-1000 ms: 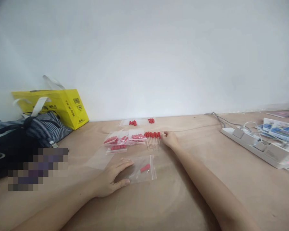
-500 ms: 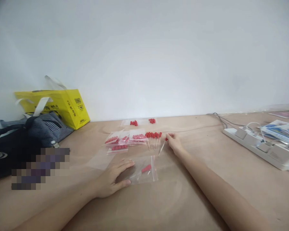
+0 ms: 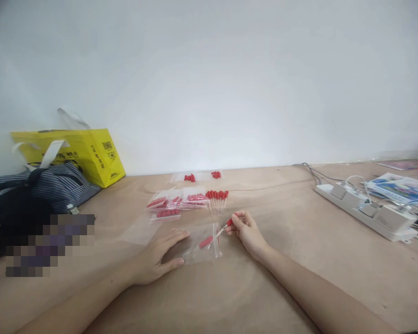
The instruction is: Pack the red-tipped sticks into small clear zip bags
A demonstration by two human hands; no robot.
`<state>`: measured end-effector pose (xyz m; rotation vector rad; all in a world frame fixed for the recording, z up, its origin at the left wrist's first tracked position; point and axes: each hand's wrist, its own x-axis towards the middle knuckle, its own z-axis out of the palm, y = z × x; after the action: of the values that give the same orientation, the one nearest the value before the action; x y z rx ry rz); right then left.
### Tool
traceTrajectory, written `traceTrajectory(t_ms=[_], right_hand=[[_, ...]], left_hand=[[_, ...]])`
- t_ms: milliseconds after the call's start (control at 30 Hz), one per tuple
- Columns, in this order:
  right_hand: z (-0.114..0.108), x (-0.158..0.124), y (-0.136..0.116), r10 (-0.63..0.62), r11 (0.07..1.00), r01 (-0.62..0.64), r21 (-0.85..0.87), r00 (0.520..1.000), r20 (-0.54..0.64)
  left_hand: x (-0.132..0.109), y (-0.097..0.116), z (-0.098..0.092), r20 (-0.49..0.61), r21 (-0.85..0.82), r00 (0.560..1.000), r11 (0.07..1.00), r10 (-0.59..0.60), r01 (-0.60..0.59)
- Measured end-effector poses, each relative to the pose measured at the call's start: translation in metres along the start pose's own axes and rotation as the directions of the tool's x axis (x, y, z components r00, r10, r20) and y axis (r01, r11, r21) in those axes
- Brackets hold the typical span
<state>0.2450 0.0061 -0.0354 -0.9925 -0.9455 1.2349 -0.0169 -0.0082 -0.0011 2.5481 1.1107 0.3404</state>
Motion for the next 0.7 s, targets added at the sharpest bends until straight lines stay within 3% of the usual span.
traceTrajectory(t_ms=[200,400,533,633,700], right_hand=[[0.002,-0.011,0.000,-0.047,0.931,0.162,-0.326,0.942,0.333],[0.005,-0.014,0.004,-0.042,0.788,0.314,-0.530,0.885,0.463],[0.009,-0.011,0.007,-0.036,0.811,0.278,-0.515,0.902,0.430],[0.007,0.006,0.007,-0.101,0.827,0.261,-0.498,0.940,0.325],[0.002,0.029,0.004,-0.162,0.768,0.264,-0.583,0.961,0.222]], left_hand=[[0.000,-0.001,0.001,0.021,0.014,0.999,1.000,-0.026,0.026],[0.000,-0.001,0.001,-0.016,-0.004,1.000,1.000,-0.002,0.002],[0.001,0.000,0.001,-0.014,0.012,1.000,1.000,-0.009,0.010],[0.001,-0.001,0.002,-0.008,0.016,1.000,1.000,-0.007,0.007],[0.001,-0.002,0.002,0.003,0.011,1.000,1.000,-0.005,0.005]])
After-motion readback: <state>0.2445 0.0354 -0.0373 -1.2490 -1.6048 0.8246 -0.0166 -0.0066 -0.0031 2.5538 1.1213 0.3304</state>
